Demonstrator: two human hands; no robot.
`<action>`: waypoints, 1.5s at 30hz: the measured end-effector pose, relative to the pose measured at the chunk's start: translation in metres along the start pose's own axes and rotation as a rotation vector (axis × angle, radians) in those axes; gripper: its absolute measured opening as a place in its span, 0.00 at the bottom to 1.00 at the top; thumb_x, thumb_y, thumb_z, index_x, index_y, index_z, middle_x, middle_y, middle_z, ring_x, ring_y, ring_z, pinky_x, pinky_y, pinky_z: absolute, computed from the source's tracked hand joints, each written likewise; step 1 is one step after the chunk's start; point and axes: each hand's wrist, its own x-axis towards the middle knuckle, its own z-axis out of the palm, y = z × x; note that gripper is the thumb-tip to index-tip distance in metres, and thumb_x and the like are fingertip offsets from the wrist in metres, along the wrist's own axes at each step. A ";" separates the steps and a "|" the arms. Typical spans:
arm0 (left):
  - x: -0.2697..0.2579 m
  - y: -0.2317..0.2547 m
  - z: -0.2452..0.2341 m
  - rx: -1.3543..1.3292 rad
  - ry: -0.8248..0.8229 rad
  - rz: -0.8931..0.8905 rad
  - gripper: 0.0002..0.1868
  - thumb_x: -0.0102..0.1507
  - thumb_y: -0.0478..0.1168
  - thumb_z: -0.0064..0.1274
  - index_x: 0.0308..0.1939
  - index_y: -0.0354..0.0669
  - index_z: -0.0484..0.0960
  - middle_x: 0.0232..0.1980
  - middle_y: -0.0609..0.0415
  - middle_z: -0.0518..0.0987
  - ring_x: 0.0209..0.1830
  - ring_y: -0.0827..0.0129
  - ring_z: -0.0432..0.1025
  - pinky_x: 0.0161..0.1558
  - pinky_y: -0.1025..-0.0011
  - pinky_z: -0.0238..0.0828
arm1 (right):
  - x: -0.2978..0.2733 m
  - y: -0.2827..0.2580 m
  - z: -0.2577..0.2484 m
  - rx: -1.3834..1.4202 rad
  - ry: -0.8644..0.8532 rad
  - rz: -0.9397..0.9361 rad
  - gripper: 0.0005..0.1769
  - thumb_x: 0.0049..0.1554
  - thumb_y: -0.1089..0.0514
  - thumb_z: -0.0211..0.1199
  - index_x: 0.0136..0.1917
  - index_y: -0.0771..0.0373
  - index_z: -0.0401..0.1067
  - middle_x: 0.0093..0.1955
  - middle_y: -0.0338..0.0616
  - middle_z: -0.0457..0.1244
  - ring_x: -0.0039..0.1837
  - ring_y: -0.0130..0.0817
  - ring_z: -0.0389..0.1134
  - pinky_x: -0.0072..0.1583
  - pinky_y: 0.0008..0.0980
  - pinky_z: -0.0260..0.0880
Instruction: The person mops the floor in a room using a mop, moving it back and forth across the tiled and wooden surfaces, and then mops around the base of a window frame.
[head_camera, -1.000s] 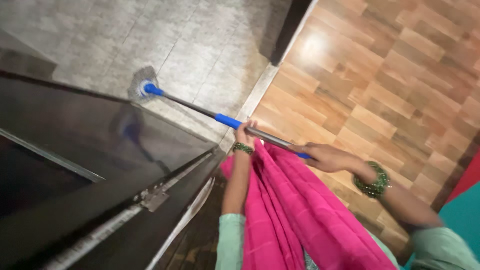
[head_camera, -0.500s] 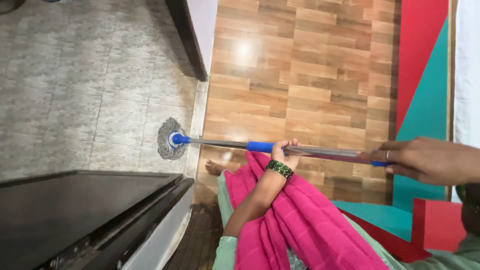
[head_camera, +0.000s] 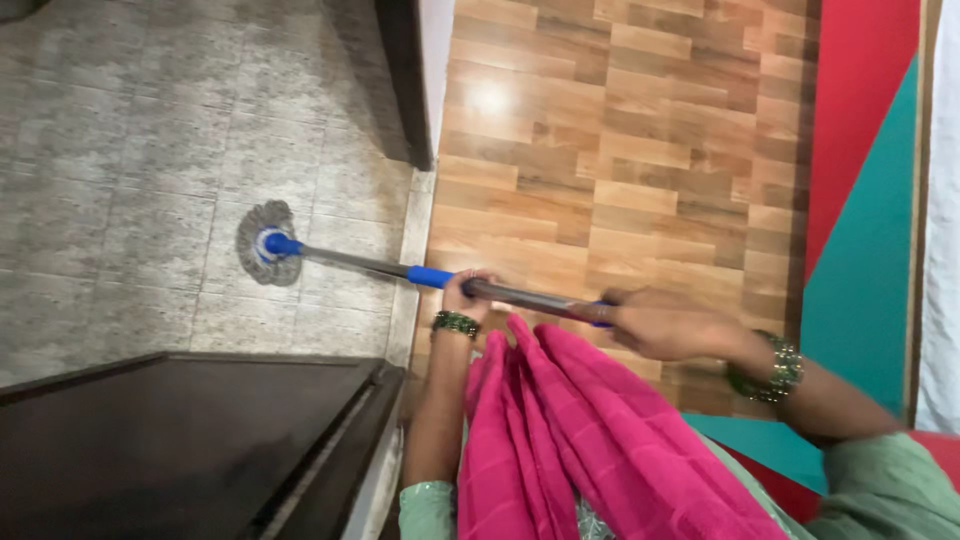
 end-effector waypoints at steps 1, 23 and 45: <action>-0.007 0.031 0.005 0.023 0.015 0.009 0.09 0.58 0.35 0.55 0.38 0.35 0.73 0.36 0.45 0.78 0.40 0.52 0.76 0.51 0.50 0.77 | 0.027 -0.013 0.004 0.018 0.033 -0.055 0.40 0.57 0.57 0.56 0.80 0.41 0.52 0.60 0.53 0.63 0.53 0.53 0.69 0.55 0.51 0.69; -0.004 0.081 0.017 0.121 0.011 0.372 0.13 0.70 0.39 0.48 0.49 0.27 0.74 0.46 0.40 0.80 0.47 0.49 0.78 0.54 0.52 0.81 | 0.111 -0.006 0.032 0.213 0.021 -0.165 0.36 0.63 0.51 0.56 0.81 0.42 0.48 0.62 0.53 0.63 0.57 0.56 0.67 0.58 0.49 0.68; 0.087 -0.272 0.016 0.225 0.213 -0.010 0.08 0.69 0.38 0.51 0.44 0.44 0.67 0.36 0.53 0.77 0.41 0.56 0.79 0.53 0.50 0.78 | -0.106 0.226 0.057 0.006 -0.040 0.157 0.43 0.55 0.44 0.62 0.81 0.37 0.52 0.62 0.39 0.67 0.58 0.44 0.73 0.58 0.40 0.75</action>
